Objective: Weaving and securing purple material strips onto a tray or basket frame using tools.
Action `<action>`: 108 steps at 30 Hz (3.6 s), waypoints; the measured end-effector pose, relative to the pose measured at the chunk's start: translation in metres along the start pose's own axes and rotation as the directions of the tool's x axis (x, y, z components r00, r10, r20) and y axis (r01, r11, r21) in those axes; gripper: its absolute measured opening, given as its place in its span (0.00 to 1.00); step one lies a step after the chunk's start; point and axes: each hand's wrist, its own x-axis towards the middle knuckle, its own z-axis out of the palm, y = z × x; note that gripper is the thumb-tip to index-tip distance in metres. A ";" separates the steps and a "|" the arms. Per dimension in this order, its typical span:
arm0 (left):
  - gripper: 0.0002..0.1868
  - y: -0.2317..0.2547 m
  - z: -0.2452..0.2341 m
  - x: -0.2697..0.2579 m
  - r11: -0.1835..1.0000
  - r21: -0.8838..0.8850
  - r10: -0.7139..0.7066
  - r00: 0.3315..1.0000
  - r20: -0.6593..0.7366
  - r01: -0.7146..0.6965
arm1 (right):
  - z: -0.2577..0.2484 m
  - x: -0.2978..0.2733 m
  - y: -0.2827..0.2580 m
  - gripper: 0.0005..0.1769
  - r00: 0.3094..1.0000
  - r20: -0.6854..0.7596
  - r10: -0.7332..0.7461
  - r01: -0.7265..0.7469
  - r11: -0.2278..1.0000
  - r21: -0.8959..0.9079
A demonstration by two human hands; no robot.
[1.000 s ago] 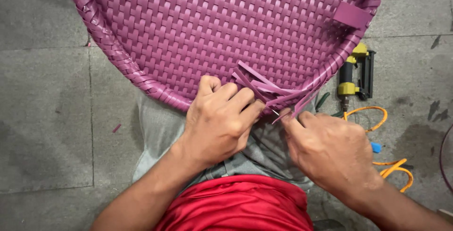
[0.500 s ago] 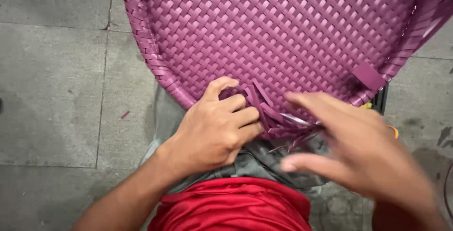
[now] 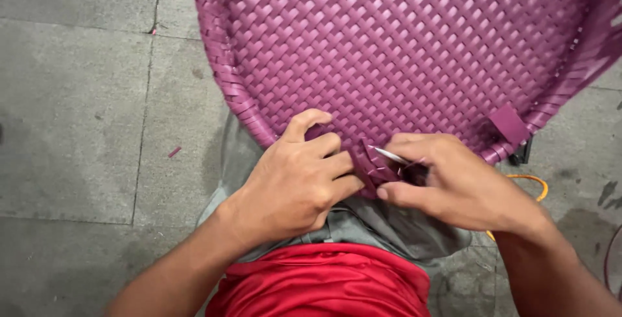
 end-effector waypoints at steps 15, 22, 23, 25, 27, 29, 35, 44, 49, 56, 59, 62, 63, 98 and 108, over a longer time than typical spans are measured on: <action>0.12 -0.007 -0.002 0.001 0.999 -0.042 -0.003 1.000 -0.003 0.002 | 0.013 0.003 -0.021 0.21 0.983 -0.156 0.094 -0.096 0.995 -0.005; 0.14 0.002 0.005 -0.006 0.999 0.036 -0.005 0.999 -0.055 0.007 | 0.003 0.009 -0.004 0.09 0.975 -0.108 -0.194 0.206 0.973 0.108; 0.14 0.003 0.008 -0.007 0.999 0.033 0.004 0.999 -0.051 -0.002 | 0.004 0.009 -0.006 0.09 0.975 -0.116 -0.189 0.202 0.973 0.110; 0.14 0.004 0.012 -0.011 0.997 0.076 -0.001 0.995 -0.104 0.009 | 0.004 0.012 -0.009 0.10 0.988 -0.125 -0.088 0.094 0.994 0.047; 0.15 0.007 0.013 -0.014 0.996 0.090 -0.009 0.994 -0.110 0.019 | 0.004 0.013 -0.010 0.11 0.992 -0.115 -0.060 0.065 0.997 0.045; 0.15 0.009 0.012 -0.014 0.994 0.103 -0.017 0.993 -0.120 0.030 | -0.001 0.014 -0.010 0.11 0.994 -0.103 -0.032 0.037 0.999 0.040; 0.17 0.003 0.002 -0.008 0.993 0.051 -0.099 0.993 -0.062 0.102 | -0.009 0.017 -0.019 0.20 0.998 -0.025 0.052 -0.055 0.987 -0.153; 0.11 0.003 0.014 -0.009 0.992 0.029 -0.118 0.982 -0.146 0.124 | 0.035 -0.068 -0.011 0.13 0.719 -0.681 -0.138 -0.106 0.947 -0.303; 0.11 0.002 0.016 -0.008 0.993 0.024 -0.111 0.982 -0.150 0.116 | 0.065 -0.053 -0.007 0.23 0.804 -0.411 -0.429 0.278 0.883 -0.378; 0.13 0.003 0.015 -0.009 0.993 0.037 -0.108 0.984 -0.143 0.114 | 0.060 -0.035 -0.011 0.20 0.798 -0.526 -0.293 0.116 0.932 -0.344; 0.14 0.003 0.018 -0.009 0.993 0.054 -0.097 0.984 -0.150 0.106 | 0.058 -0.030 -0.007 0.16 0.790 -0.554 -0.261 0.105 0.949 -0.296; 0.14 0.005 0.018 -0.010 0.991 0.068 -0.101 0.983 -0.156 0.113 | 0.059 -0.027 -0.005 0.11 0.787 -0.578 -0.216 0.146 0.975 -0.166; 0.13 0.005 0.018 -0.009 0.991 0.073 -0.100 0.983 -0.156 0.112 | 0.060 -0.027 -0.004 0.10 0.782 -0.591 -0.199 0.164 0.980 -0.113; 0.12 0.014 0.025 -0.011 0.986 0.110 -0.104 0.974 -0.199 0.128 | 0.034 -0.174 0.212 0.11 0.789 -0.614 -0.023 0.512 0.577 0.636; 0.13 0.018 0.028 -0.009 0.986 0.120 -0.089 0.976 -0.200 0.115 | 0.095 -0.085 0.330 0.15 0.591 -0.542 0.598 -0.275 0.781 0.561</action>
